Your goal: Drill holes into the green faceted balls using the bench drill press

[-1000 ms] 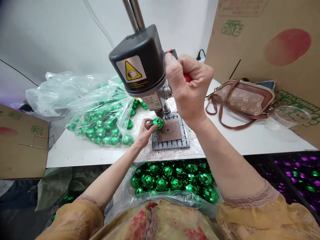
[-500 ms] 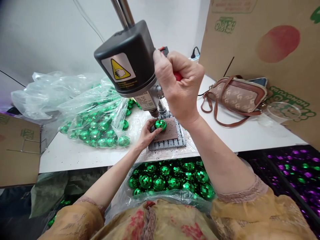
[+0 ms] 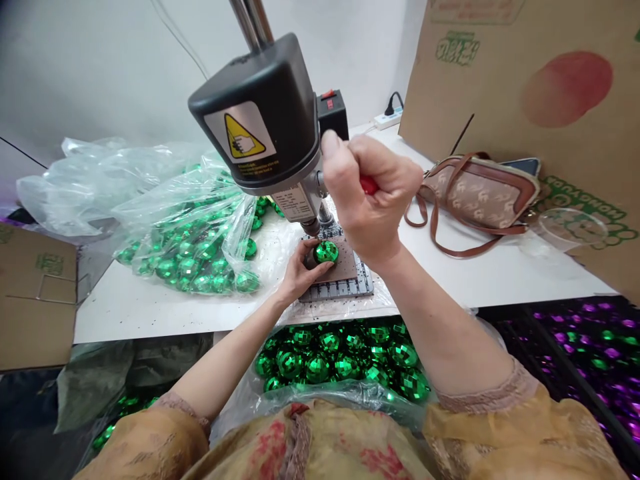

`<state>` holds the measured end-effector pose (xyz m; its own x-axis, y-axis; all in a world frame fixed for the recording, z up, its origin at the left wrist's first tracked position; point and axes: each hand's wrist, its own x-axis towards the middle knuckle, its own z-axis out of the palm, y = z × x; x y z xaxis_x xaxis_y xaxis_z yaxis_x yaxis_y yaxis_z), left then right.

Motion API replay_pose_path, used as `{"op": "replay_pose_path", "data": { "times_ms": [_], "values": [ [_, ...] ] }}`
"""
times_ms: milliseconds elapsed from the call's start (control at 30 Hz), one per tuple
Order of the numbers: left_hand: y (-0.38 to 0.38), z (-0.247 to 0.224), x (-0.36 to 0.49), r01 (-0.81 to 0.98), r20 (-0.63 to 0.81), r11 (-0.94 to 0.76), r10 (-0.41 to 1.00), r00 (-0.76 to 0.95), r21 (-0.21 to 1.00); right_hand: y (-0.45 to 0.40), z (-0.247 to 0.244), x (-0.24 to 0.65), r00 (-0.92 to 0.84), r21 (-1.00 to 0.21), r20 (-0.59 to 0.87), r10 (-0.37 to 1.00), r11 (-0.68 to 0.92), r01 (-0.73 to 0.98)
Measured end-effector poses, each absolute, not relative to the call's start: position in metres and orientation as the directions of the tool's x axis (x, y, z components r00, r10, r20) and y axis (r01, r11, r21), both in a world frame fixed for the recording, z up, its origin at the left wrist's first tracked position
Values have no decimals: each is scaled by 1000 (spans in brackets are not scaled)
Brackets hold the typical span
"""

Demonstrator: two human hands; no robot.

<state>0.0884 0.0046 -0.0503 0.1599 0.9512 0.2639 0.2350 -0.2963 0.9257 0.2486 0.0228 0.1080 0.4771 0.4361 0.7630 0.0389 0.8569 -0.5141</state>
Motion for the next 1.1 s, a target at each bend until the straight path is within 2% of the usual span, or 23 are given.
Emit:
{"op": "replay_pose_path", "data": {
  "times_ms": [300, 500, 700, 867, 967, 1100],
  "values": [
    [6, -56, 87, 240, 269, -302, 949, 163, 922, 17, 96, 249, 449, -390, 817, 362, 920, -32],
    [7, -57, 86, 267, 278, -316, 945, 171, 910, 18, 90, 249, 459, -401, 812, 360, 916, -9],
    [7, -60, 86, 243, 275, -313, 945, 178, 918, 26, 78, 247, 475, -269, 848, 233, 963, 7],
    [7, -61, 86, 242, 292, -327, 941, 171, 913, 25, 73, 252, 410, -227, 892, 191, 973, 40],
    [6, -60, 86, 249, 296, -328, 942, 157, 911, 23, 66, 257, 355, -226, 914, 195, 973, 49],
    [5, -58, 87, 239, 291, -322, 944, 154, 916, 16, 59, 261, 301, -311, 917, 263, 942, 124]
  ]
}}
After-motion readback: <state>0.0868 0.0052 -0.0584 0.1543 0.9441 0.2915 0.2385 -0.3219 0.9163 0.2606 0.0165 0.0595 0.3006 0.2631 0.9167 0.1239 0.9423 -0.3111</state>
